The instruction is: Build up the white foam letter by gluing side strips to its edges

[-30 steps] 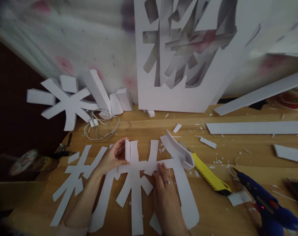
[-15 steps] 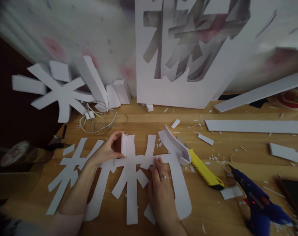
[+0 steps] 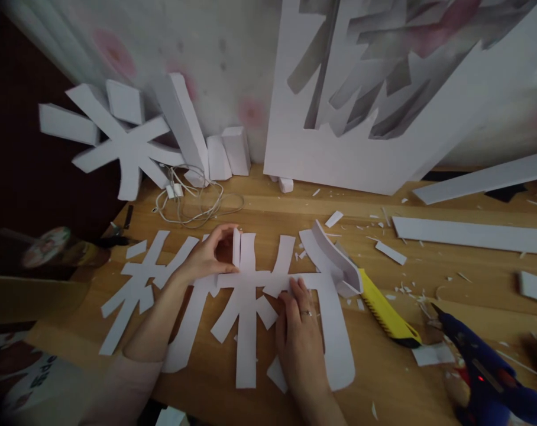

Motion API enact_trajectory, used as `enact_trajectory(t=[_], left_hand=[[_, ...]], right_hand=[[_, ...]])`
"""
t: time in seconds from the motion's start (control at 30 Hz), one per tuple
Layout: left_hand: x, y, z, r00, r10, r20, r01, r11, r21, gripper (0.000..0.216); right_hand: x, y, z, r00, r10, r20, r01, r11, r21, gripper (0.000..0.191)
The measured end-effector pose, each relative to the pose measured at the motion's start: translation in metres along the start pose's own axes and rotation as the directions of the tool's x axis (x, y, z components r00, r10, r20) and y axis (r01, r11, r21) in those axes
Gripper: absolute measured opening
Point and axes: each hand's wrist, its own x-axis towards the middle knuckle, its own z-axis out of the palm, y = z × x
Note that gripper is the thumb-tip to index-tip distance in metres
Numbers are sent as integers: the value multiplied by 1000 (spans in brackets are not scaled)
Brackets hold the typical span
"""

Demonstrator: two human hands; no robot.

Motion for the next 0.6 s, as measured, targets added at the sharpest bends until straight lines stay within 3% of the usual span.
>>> enact_trajectory(t=[0.2, 0.33, 0.47, 0.6], left_hand=[[-2, 6, -7, 999, 30, -25, -32, 998, -57, 94], [-55, 43, -13, 994, 93, -61, -99, 991, -95, 98], [-127, 71, 8, 990, -62, 126, 58, 998, 34, 100], [-159, 60, 39, 965, -251, 76, 231, 951, 207, 98]], right_hand=[[2, 1, 1, 1000, -9, -12, 9, 1000, -1, 24], [3, -1, 0, 1000, -5, -14, 5, 1000, 16, 24], [2, -3, -1, 1000, 19, -1, -19, 999, 28, 25], [2, -4, -2, 1000, 10, -3, -9, 999, 32, 26]])
